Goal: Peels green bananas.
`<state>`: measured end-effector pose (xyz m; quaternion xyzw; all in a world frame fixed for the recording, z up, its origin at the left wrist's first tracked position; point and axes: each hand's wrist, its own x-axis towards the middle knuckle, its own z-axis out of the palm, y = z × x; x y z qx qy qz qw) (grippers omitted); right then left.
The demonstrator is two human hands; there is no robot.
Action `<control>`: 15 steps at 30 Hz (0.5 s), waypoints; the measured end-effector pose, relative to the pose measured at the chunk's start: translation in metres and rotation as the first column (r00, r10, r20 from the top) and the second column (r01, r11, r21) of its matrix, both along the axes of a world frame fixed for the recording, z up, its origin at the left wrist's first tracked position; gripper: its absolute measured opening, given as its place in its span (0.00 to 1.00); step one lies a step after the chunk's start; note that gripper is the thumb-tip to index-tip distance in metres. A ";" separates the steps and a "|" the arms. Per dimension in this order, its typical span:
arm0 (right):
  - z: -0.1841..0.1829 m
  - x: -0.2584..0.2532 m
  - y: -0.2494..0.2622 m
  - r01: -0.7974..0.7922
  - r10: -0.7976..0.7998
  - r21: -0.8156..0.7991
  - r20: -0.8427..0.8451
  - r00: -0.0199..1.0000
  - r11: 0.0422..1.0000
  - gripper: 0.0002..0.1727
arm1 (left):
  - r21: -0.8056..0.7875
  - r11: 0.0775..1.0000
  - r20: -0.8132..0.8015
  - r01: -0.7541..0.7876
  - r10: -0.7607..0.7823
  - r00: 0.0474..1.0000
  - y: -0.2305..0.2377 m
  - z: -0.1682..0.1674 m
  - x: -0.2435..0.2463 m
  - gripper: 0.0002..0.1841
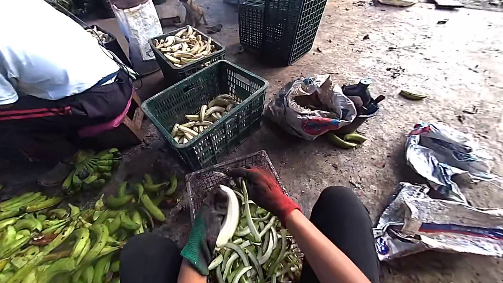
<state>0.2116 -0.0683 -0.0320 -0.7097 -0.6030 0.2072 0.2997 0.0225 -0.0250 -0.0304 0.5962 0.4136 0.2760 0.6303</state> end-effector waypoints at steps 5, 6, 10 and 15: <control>-0.042 -0.067 -0.046 0.210 -0.205 0.328 -0.050 0.977 0.921 0.20 | -0.345 0.851 0.385 -0.397 0.514 0.767 0.019 -0.001 0.015 0.17; -0.050 -0.076 -0.051 0.222 -0.236 0.399 -0.013 0.972 0.890 0.19 | -0.395 0.825 0.427 -0.405 0.555 0.714 0.020 -0.003 0.014 0.18; -0.034 -0.059 -0.044 0.195 -0.240 0.388 0.070 0.968 0.901 0.18 | -0.420 0.880 0.568 -0.222 0.445 0.693 0.005 -0.007 0.022 0.15; -0.013 -0.055 -0.039 0.149 -0.240 0.338 0.246 0.939 0.929 0.19 | -0.133 0.883 0.128 -0.449 0.465 0.876 0.003 0.013 0.027 0.18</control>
